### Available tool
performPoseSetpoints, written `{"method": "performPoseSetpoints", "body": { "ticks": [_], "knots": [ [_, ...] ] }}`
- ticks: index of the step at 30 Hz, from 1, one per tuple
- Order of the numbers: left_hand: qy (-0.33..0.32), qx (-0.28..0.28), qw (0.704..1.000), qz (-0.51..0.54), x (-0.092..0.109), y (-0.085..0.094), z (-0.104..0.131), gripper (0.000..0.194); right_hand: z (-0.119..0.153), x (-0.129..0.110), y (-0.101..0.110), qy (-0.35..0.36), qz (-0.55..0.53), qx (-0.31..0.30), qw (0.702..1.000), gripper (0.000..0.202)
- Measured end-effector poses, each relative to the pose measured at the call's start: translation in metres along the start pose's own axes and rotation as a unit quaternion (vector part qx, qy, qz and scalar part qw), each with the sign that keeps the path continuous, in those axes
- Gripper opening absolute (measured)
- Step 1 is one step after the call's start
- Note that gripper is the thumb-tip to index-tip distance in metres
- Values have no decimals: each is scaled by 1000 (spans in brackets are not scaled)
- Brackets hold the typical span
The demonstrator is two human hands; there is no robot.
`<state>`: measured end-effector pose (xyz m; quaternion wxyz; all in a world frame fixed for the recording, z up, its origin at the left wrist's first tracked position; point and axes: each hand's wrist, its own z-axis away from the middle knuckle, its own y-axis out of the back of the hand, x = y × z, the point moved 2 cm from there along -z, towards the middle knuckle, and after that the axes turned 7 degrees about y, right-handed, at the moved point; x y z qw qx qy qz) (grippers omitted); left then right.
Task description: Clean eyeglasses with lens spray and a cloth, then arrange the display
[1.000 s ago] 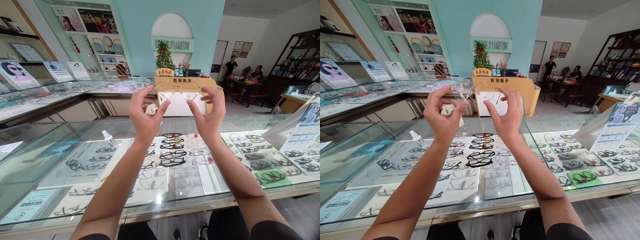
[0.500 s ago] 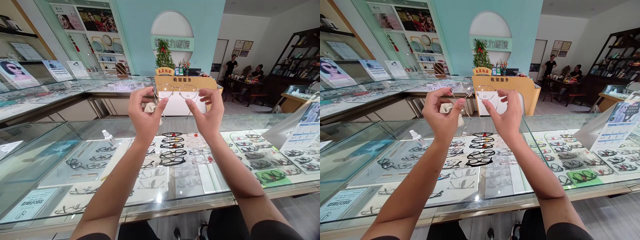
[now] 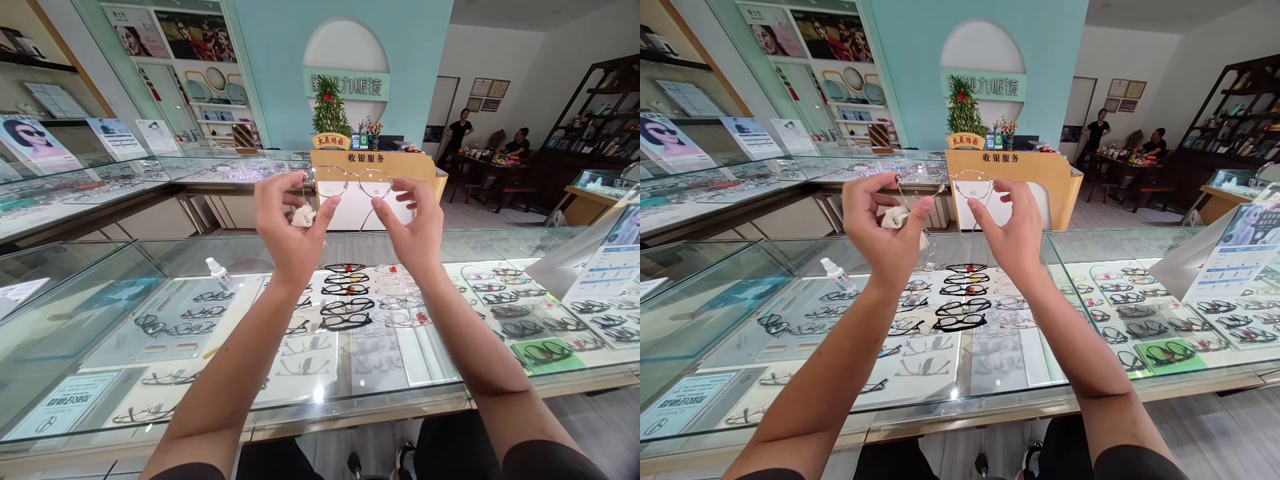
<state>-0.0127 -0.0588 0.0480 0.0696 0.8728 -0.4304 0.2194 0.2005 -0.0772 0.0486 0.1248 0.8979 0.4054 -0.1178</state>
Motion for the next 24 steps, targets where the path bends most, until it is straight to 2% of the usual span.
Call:
{"method": "performPoseSetpoints", "body": {
  "ticks": [6,13,24],
  "knots": [
    [-20,-3,1000,7,-5,1,0,57,1,1,-1,-18,3,-12,1000,39],
    [-11,-14,1000,17,-9,-1,-2,57,2,3,-3,-21,4,-16,1000,41],
    [45,-74,995,51,-13,-7,-2,49,1,5,0,62,14,48,997,43]
  ]
}}
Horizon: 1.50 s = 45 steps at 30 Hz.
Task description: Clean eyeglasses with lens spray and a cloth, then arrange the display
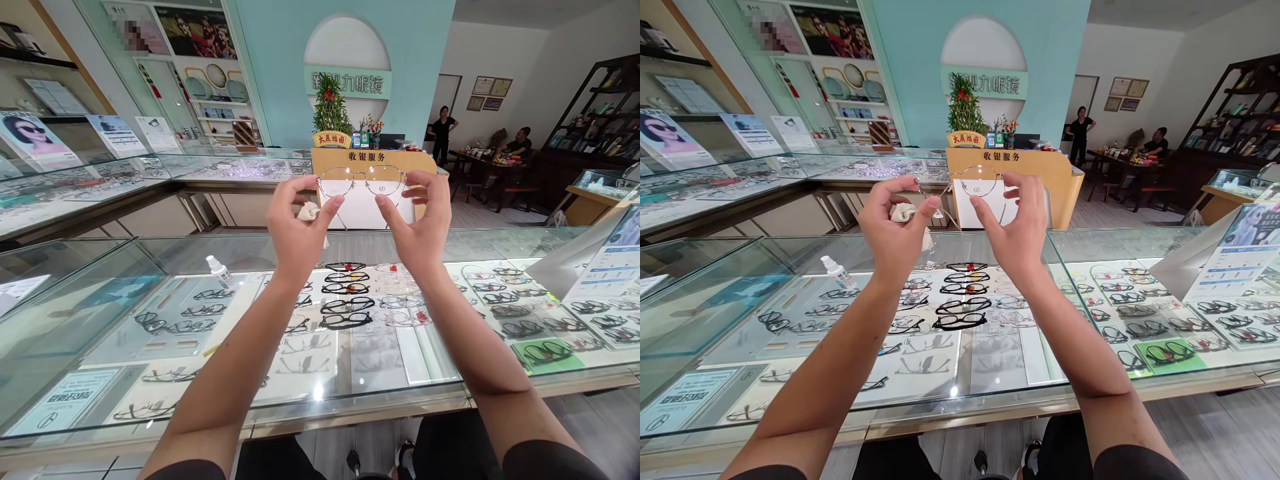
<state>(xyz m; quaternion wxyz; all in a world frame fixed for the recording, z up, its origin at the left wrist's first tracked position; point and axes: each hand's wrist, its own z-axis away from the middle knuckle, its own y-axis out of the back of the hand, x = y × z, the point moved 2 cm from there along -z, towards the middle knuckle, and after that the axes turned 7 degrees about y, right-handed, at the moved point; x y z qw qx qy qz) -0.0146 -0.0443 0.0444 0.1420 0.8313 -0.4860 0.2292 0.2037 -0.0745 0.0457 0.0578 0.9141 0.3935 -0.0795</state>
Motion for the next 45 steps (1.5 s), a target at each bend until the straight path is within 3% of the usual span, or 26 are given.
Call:
{"method": "performPoseSetpoints", "body": {
  "ticks": [6,17,22,28,36,45],
  "knots": [
    [8,-4,1000,-1,-3,-2,1,49,-1,0,0,1,4,1,1000,43],
    [-53,90,993,-52,6,-2,9,56,0,1,0,-42,-1,-57,997,47],
    [-59,95,991,-79,4,-1,9,59,2,3,-2,-51,-6,-60,997,49],
    [-110,88,988,-70,6,1,12,57,3,4,-4,-58,-5,-65,996,45],
    [-80,90,991,-51,7,-1,11,56,5,5,-7,-56,-8,-57,997,48],
    [-19,32,999,-30,-10,-8,6,61,4,-4,-4,-11,21,-33,999,48]
  ]
}}
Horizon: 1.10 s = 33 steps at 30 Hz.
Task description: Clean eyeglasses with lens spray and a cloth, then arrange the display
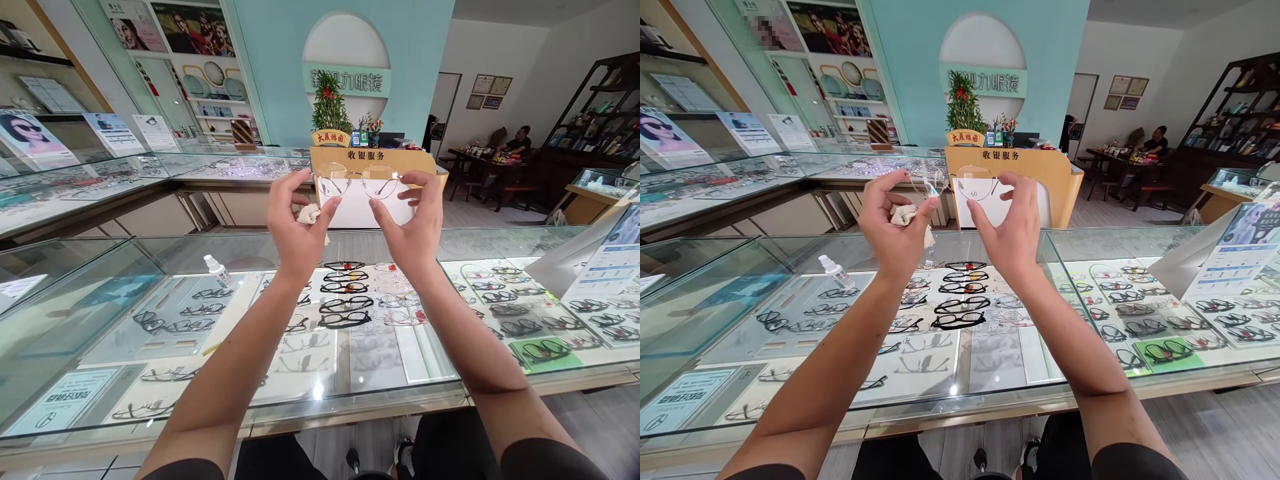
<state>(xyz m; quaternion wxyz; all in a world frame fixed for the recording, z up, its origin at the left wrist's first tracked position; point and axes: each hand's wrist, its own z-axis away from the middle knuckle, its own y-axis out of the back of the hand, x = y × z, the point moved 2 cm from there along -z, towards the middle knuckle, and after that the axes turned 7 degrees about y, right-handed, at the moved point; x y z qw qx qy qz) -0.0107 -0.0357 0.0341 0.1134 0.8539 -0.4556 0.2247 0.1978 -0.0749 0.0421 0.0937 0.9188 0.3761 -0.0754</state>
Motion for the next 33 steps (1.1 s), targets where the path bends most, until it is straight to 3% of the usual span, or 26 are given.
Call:
{"method": "performPoseSetpoints", "body": {
  "ticks": [7,15,25,33],
  "knots": [
    [11,7,999,34,3,-1,3,63,1,-3,-2,1,8,2,1000,47],
    [-39,51,997,36,15,0,8,55,4,6,-9,-47,-26,-18,998,51],
    [-73,72,995,1,9,-1,7,70,6,4,-12,-44,-62,-25,997,48],
    [25,1,1000,7,6,-6,8,67,6,-1,-9,-46,-41,-15,998,54]
  ]
}}
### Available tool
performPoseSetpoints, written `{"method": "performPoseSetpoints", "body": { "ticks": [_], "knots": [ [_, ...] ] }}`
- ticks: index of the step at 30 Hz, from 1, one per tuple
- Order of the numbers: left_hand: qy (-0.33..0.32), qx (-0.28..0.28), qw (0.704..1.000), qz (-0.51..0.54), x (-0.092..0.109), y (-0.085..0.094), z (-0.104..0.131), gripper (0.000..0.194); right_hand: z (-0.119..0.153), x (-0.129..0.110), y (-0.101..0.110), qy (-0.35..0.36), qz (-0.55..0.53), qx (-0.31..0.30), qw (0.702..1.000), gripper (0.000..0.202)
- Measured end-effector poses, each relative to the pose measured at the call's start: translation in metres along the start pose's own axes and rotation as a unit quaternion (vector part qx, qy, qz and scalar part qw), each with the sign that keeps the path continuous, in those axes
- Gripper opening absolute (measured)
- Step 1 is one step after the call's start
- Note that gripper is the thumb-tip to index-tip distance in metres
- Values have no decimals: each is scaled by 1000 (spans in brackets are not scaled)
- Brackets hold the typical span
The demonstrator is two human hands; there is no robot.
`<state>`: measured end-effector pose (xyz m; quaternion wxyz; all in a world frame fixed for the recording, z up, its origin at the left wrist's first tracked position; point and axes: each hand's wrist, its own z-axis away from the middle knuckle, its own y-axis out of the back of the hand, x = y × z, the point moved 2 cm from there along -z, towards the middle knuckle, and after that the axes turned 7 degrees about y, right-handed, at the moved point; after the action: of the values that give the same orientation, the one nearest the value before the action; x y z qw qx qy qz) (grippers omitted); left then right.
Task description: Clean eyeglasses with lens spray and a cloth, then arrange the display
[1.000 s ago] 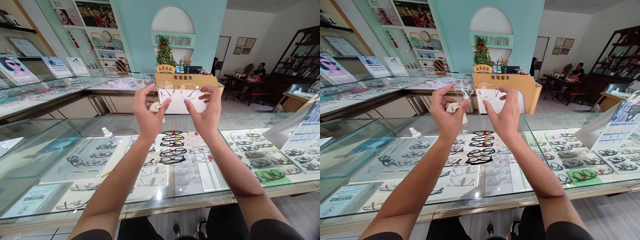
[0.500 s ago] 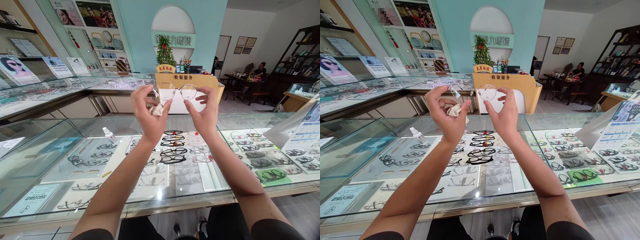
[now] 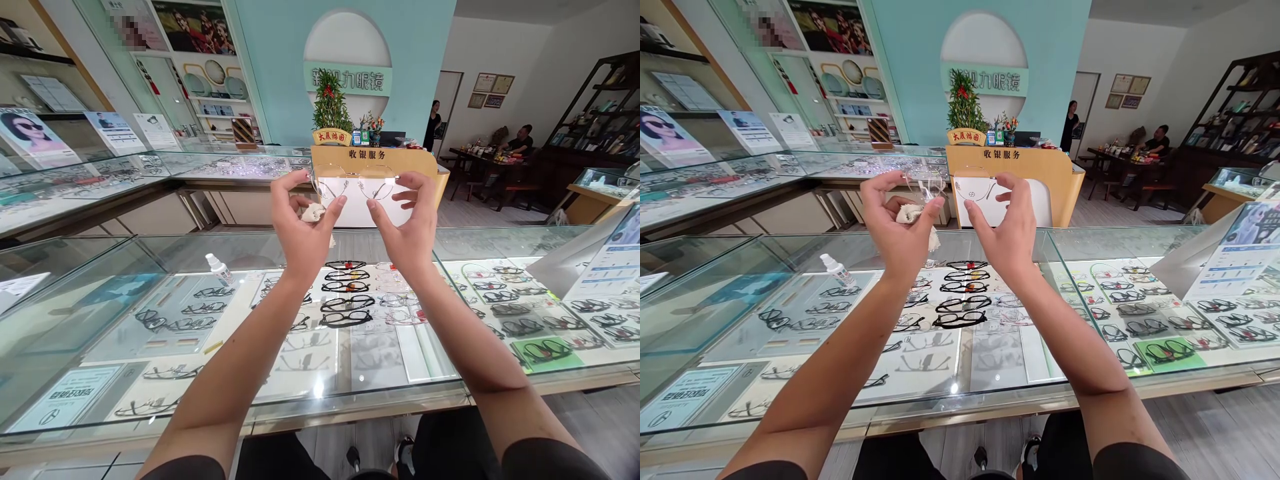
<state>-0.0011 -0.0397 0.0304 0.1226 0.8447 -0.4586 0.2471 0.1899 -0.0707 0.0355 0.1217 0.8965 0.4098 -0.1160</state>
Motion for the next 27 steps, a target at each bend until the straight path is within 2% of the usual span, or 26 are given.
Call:
{"method": "performPoseSetpoints", "body": {
  "ticks": [11,18,22,27],
  "knots": [
    [-4,8,1000,-16,-2,5,-3,64,0,3,-2,-32,-2,-32,999,48],
    [12,-5,999,30,-12,-1,-6,63,0,3,-1,5,-28,-16,999,51],
    [-3,8,998,62,-17,-4,-4,67,-1,0,0,38,-52,22,998,40],
    [-44,39,997,49,-15,-4,-1,65,-3,-3,0,53,-91,81,991,27]
  ]
}}
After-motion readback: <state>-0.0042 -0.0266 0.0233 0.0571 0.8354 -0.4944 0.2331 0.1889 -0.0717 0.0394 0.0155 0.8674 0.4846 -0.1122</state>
